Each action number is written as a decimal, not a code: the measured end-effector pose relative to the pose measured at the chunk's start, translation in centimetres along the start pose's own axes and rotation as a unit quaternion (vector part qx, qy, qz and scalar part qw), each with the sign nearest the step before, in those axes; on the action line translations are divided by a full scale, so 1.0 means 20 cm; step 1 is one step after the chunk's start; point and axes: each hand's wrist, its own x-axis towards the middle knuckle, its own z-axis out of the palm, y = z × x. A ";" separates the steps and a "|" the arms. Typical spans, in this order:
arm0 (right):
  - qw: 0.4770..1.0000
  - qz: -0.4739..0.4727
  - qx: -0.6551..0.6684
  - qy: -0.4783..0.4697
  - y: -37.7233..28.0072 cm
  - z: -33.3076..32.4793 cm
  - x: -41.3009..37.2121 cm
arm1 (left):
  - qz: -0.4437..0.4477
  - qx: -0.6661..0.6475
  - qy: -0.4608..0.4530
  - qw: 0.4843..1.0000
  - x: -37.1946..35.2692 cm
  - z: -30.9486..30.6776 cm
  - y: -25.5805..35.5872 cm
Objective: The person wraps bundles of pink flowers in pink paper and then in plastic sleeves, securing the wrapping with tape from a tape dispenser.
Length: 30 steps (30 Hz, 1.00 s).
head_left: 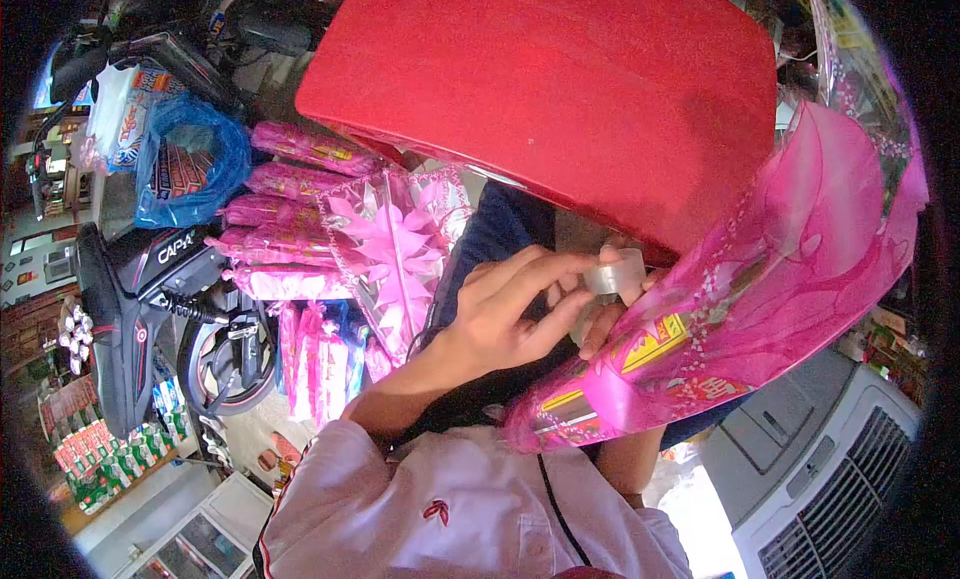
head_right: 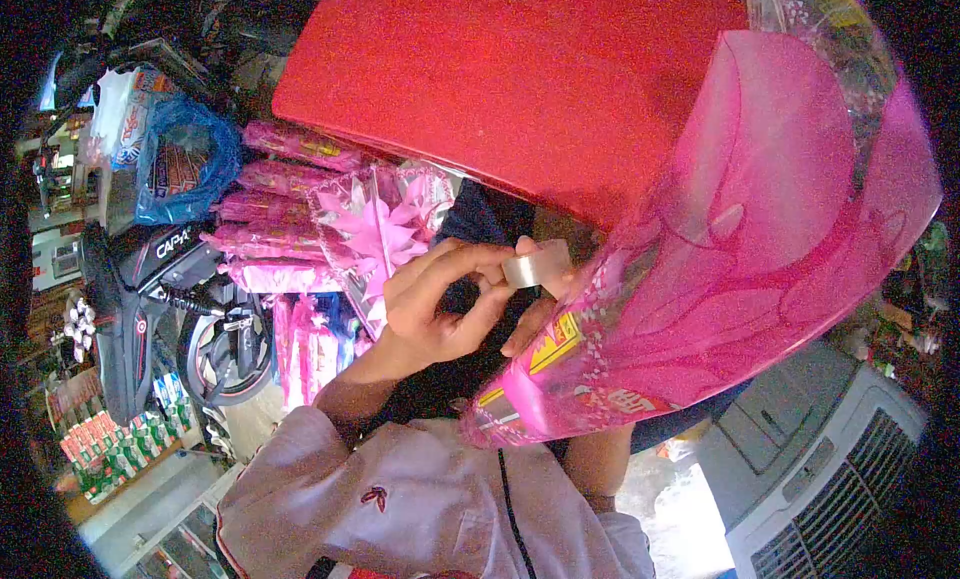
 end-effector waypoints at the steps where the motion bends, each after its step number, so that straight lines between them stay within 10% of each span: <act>1: 1.000 -0.002 0.000 0.011 0.00 0.01 -0.01 | -0.006 0.002 -0.004 1.000 0.00 0.00 0.00; 30: 0.982 0.036 0.084 0.164 0.05 0.05 -0.07 | -0.022 -0.075 0.029 0.996 -0.01 0.00 0.02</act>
